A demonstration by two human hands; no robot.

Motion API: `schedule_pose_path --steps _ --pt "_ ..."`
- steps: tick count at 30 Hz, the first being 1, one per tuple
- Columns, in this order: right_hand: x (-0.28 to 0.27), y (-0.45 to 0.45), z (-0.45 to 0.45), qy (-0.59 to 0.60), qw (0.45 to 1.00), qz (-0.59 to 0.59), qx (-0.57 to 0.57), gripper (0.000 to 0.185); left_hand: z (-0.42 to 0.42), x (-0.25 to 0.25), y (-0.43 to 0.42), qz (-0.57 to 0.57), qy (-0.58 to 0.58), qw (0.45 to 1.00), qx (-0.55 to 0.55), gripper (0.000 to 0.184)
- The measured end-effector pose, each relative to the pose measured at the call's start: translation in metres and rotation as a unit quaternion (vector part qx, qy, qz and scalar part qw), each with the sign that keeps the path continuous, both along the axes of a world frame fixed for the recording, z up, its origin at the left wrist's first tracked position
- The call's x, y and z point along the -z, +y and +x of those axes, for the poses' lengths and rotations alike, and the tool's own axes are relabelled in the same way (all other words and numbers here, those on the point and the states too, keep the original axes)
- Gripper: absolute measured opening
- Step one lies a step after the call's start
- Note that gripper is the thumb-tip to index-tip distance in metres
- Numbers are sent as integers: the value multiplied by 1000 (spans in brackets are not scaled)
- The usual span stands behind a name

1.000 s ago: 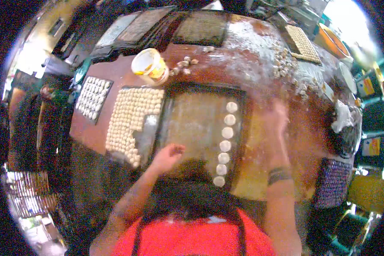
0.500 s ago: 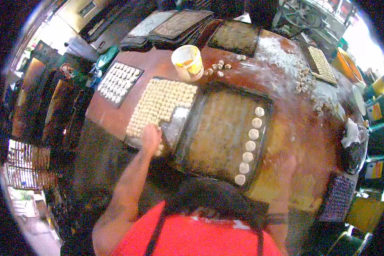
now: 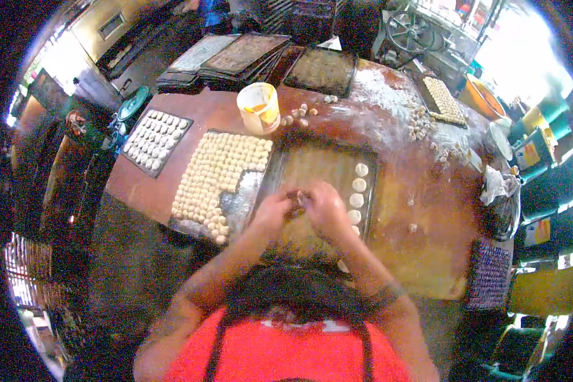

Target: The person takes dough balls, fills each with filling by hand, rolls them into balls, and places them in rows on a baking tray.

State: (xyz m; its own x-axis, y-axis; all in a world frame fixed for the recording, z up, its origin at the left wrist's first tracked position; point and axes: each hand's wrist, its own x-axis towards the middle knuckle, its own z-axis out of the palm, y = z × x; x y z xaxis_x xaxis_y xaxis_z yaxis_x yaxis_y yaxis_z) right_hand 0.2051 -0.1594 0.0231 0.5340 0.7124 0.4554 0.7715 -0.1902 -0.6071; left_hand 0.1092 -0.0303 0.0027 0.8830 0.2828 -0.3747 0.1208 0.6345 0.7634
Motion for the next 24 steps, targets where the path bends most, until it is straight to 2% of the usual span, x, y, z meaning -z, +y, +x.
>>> schedule_pose_path --steps 1,4,5,7,8,9,10,12,13,16,17,18,19,20,22,23,24 --pt "-4 -4 -7 21 1000 2 -11 23 2 7 -1 -6 -11 1000 -16 33" --pt "-32 -14 -13 150 983 -40 97 31 7 4 4 86 -53 995 12 34" --pt "-22 -18 -2 136 989 2 63 35 11 1 5 119 -64 991 12 34" --pt "-15 -22 4 256 966 7 24 32 14 -15 4 183 -83 980 13 35" --pt "-12 -23 8 313 950 12 4 30 16 -19 1 143 -92 985 -1 33" --pt "-5 -23 12 306 952 16 2 28 20 -24 -3 103 -101 989 -13 32" --pt "-1 -23 15 392 916 80 -2 29 22 -30 -7 62 -109 992 -25 30" --pt "4 -23 20 549 811 202 -14 30 27 -48 -12 10 -96 995 -20 26" --pt "-10 -20 15 520 831 196 19 33 29 -54 -14 -17 -86 996 -20 24" --pt "-31 -6 -2 524 804 280 35 35 37 -52 -8 271 -97 956 -46 17" --pt "-23 -7 6 534 790 297 58 28 37 -40 -10 436 -110 890 -83 16" --pt "-28 -9 9 411 874 239 100 25 35 -40 -17 402 -140 900 -94 17" --pt "-38 -13 9 277 935 173 138 22 32 -43 -25 366 -168 909 -107 18" --pt "-48 -15 7 135 970 102 172 19 30 -47 -30 331 -196 915 -120 19" --pt "-50 -13 0 41 982 101 153 17 29 -63 -16 89 -132 986 -40 23" --pt "-41 -14 0 -8 987 105 123 20 29 -68 -7 -36 -96 995 2 25" --pt "-36 -17 1 -58 988 108 92 22 29 -63 2 -29 -86 995 29 26"
